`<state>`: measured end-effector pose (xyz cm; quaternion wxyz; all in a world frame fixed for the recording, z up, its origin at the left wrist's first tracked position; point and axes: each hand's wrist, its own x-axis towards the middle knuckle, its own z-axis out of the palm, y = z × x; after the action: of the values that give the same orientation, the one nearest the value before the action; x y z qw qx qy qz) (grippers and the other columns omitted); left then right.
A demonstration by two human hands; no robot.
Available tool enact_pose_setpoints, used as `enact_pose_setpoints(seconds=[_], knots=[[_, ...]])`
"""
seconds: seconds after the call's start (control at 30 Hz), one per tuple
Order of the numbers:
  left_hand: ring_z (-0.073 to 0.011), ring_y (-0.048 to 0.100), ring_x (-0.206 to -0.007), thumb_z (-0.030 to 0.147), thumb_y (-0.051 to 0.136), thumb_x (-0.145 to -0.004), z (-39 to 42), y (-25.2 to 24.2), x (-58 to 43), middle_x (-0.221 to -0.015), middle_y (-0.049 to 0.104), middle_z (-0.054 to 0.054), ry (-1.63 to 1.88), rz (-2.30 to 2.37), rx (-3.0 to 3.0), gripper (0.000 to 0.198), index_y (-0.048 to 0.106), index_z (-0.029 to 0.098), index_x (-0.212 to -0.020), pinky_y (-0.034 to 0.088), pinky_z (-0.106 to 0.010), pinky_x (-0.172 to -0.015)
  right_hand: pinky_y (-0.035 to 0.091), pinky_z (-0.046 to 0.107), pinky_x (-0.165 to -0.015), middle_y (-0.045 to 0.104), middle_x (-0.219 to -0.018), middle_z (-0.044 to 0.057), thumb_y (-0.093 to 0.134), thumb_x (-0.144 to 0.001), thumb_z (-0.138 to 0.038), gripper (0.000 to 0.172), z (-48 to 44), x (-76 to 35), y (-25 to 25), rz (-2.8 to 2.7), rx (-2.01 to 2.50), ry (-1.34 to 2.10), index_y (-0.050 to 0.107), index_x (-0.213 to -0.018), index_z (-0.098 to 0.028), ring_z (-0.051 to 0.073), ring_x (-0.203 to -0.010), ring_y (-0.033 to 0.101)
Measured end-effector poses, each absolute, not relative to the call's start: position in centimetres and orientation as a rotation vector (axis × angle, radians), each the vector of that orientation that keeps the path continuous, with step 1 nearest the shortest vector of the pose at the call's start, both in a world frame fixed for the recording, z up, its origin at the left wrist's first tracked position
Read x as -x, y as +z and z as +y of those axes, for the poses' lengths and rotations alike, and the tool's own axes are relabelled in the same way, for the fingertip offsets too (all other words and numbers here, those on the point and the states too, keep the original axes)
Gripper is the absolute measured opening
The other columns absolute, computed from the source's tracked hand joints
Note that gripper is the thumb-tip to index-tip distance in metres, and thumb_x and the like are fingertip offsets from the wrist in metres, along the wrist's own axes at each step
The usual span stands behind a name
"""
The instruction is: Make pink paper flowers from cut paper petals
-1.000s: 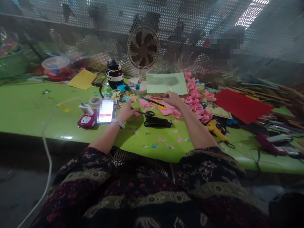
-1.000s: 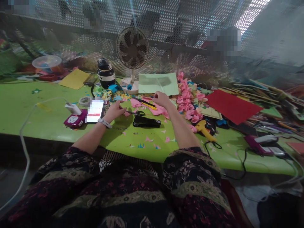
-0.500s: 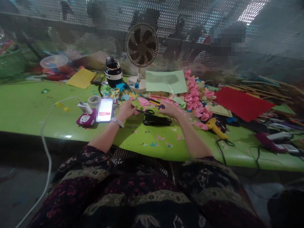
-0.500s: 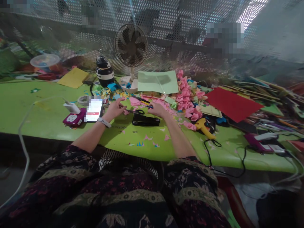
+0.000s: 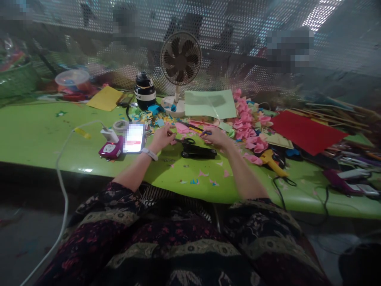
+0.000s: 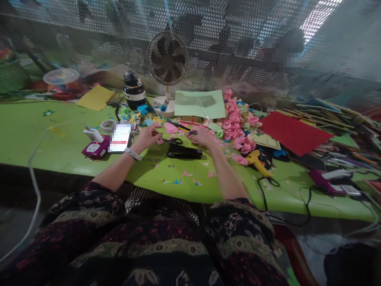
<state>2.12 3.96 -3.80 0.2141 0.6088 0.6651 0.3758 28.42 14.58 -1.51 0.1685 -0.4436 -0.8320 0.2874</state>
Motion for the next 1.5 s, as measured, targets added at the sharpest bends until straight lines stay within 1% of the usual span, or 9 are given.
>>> enact_pose_setpoints(seconds=[0.13,0.3,0.53,0.9,1.03,1.17,1.27,1.37,1.5], knots=[[-0.0184,0.072,-0.084,0.034,0.064,-0.094,3.2,-3.2,-3.6,-0.103,0.076,-0.011,1.167,1.444,-1.715,0.034,0.068,0.013,-0.119,0.057,-0.030,-0.077,0.046,0.030,-0.067,0.070,-0.078,0.005,0.070,-0.077,-0.042,0.030,12.6,-26.6,-0.5,-2.068,1.138,0.861,0.074,-0.088,-0.015,0.017,-0.069,0.059],[-0.0180,0.073,-0.095,0.035,0.067,-0.093,2.4,-2.8,-5.6,-0.112,0.076,-0.014,1.252,1.111,-1.613,0.028,0.071,0.013,-0.110,0.058,-0.032,-0.087,0.051,0.032,-0.078,0.075,-0.090,0.007,0.067,-0.082,-0.037,0.023,8.8,-23.6,0.4,-2.001,0.993,0.824,0.075,-0.090,-0.017,0.020,-0.082,0.065],[-0.0203,0.074,-0.105,0.032,0.071,-0.091,2.6,-3.4,-5.4,-0.112,0.077,-0.012,1.280,1.034,-1.168,0.027,0.071,0.015,-0.111,0.059,-0.035,-0.093,0.053,0.034,-0.084,0.076,-0.093,0.007,0.065,-0.083,-0.036,0.022,8.1,-22.7,-0.4,-1.947,0.999,0.847,0.074,-0.091,-0.018,0.022,-0.089,0.068],[-0.0175,0.076,-0.094,0.034,0.067,-0.094,2.3,-2.8,-5.3,-0.106,0.078,-0.011,1.236,1.157,-1.125,0.022,0.068,0.015,-0.104,0.061,-0.031,-0.084,0.050,0.032,-0.074,0.070,-0.084,0.005,0.066,-0.080,-0.040,0.023,7.9,-22.8,-0.7,-1.835,1.022,0.908,0.069,-0.089,-0.019,0.018,-0.076,0.060],[-0.0165,0.076,-0.085,0.027,0.066,-0.094,2.1,-2.5,-5.2,-0.101,0.078,-0.010,1.233,1.171,-1.130,0.015,0.066,0.015,-0.101,0.061,-0.030,-0.079,0.047,0.028,-0.066,0.066,-0.079,0.001,0.065,-0.080,-0.037,0.028,7.9,-23.2,-0.4,-1.798,1.024,1.034,0.069,-0.101,-0.018,0.014,-0.066,0.054],[-0.0147,0.075,-0.076,0.021,0.067,-0.091,2.1,-2.8,-5.3,-0.088,0.077,-0.007,1.208,1.137,-1.201,0.009,0.065,0.014,-0.095,0.061,-0.029,-0.073,0.051,0.030,-0.076,0.071,-0.093,0.004,0.068,-0.083,-0.045,0.036,7.9,-23.3,-0.4,-1.825,0.902,1.035,0.071,-0.107,-0.019,0.016,-0.081,0.063],[-0.0126,0.072,-0.068,0.022,0.072,-0.088,2.2,-3.1,-5.3,-0.081,0.075,-0.005,1.182,1.072,-1.250,0.011,0.065,0.013,-0.091,0.060,-0.025,-0.065,0.052,0.033,-0.083,0.075,-0.097,0.006,0.073,-0.080,-0.054,0.039,8.1,-23.2,-0.7,-1.914,0.815,0.980,0.075,-0.097,-0.020,0.020,-0.091,0.067],[-0.0112,0.071,-0.067,0.024,0.074,-0.086,2.2,-3.2,-5.2,-0.082,0.075,-0.005,1.185,1.033,-1.279,0.015,0.067,0.013,-0.091,0.059,-0.022,-0.062,0.051,0.033,-0.076,0.073,-0.080,0.005,0.074,-0.080,-0.061,0.042,8.3,-23.0,-1.0,-1.947,0.767,0.908,0.076,-0.081,-0.019,0.020,-0.079,0.065],[-0.0139,0.074,-0.073,0.026,0.074,-0.086,2.3,-3.2,-5.0,-0.087,0.077,-0.007,1.202,1.029,-1.258,0.016,0.068,0.013,-0.095,0.060,-0.025,-0.066,0.047,0.031,-0.067,0.068,-0.072,0.003,0.074,-0.079,-0.064,0.045,8.3,-22.9,-1.3,-1.789,0.771,0.911,0.074,-0.076,-0.020,0.017,-0.071,0.059]])
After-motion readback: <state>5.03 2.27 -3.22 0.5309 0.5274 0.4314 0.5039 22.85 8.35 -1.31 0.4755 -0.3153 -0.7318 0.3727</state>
